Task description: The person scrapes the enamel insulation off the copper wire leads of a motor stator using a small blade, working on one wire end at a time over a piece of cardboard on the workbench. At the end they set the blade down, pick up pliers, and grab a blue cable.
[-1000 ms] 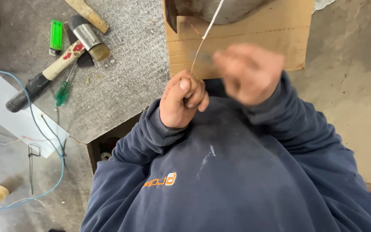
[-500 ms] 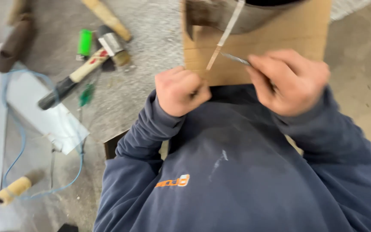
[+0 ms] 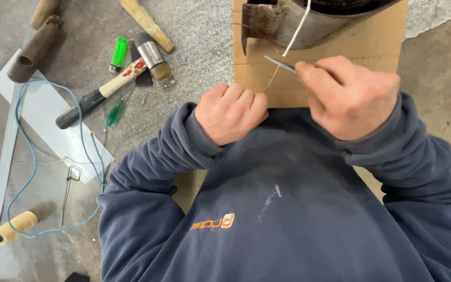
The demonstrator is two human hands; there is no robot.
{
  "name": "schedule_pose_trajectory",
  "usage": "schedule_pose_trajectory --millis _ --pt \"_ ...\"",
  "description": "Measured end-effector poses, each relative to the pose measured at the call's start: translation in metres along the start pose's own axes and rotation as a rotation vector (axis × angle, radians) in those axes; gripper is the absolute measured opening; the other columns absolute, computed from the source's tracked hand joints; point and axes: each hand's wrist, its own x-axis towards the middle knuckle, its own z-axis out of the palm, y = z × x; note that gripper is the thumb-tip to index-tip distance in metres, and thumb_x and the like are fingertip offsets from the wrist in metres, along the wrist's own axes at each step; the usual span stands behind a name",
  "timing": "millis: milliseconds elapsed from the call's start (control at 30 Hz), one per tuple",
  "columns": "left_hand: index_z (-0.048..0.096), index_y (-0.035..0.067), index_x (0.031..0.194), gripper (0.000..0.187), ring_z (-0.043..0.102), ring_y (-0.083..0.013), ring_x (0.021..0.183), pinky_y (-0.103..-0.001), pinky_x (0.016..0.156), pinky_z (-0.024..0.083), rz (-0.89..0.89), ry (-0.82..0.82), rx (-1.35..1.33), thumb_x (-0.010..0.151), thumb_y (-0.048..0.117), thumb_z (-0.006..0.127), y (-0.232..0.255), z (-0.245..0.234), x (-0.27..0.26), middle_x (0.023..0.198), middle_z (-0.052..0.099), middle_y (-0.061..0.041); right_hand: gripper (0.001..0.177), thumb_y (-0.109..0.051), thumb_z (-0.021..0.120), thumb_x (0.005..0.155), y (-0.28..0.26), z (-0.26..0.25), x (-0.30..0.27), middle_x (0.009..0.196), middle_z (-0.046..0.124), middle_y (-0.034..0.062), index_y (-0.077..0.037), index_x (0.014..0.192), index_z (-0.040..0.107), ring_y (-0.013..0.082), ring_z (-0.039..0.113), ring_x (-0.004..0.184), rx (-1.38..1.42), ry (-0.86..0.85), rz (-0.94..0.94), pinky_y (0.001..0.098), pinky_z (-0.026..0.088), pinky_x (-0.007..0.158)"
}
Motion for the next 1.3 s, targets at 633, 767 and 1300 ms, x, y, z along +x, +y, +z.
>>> schedule_pose_trajectory --millis 633,767,1300 --pt "0.064 0.010 0.076 0.009 0.061 -0.0265 0.063 -0.038 0.058 0.050 -0.460 -0.033 -0.839 0.078 0.012 0.073 0.008 0.032 -0.061 0.067 0.060 -0.008 0.011 -0.008 0.082 0.101 0.064 0.046 -0.107 0.089 0.068 0.0082 -0.005 0.109 0.075 0.0187 0.066 0.066 0.195 0.126 0.528 0.0289 0.051 0.061" --pt "0.065 0.005 0.084 0.010 0.061 -0.0219 0.062 -0.033 0.058 0.048 -0.853 0.206 -0.813 0.093 0.001 0.062 -0.025 0.000 -0.057 0.071 0.061 -0.009 0.010 -0.013 0.081 0.096 0.077 0.063 -0.093 0.090 0.069 0.0072 -0.008 0.104 0.076 0.0243 0.067 0.070 0.086 0.050 0.434 0.0332 0.052 0.063" --pt "0.064 0.008 0.078 0.016 0.061 -0.0312 0.062 -0.042 0.056 0.047 -0.571 -0.110 -0.956 0.089 0.014 0.075 0.017 0.015 -0.031 0.067 0.059 -0.011 0.013 -0.010 0.080 0.097 0.114 0.143 -0.073 0.089 0.068 0.0115 -0.003 0.104 0.072 0.0330 0.065 0.079 0.251 0.176 0.270 0.0409 0.053 0.073"
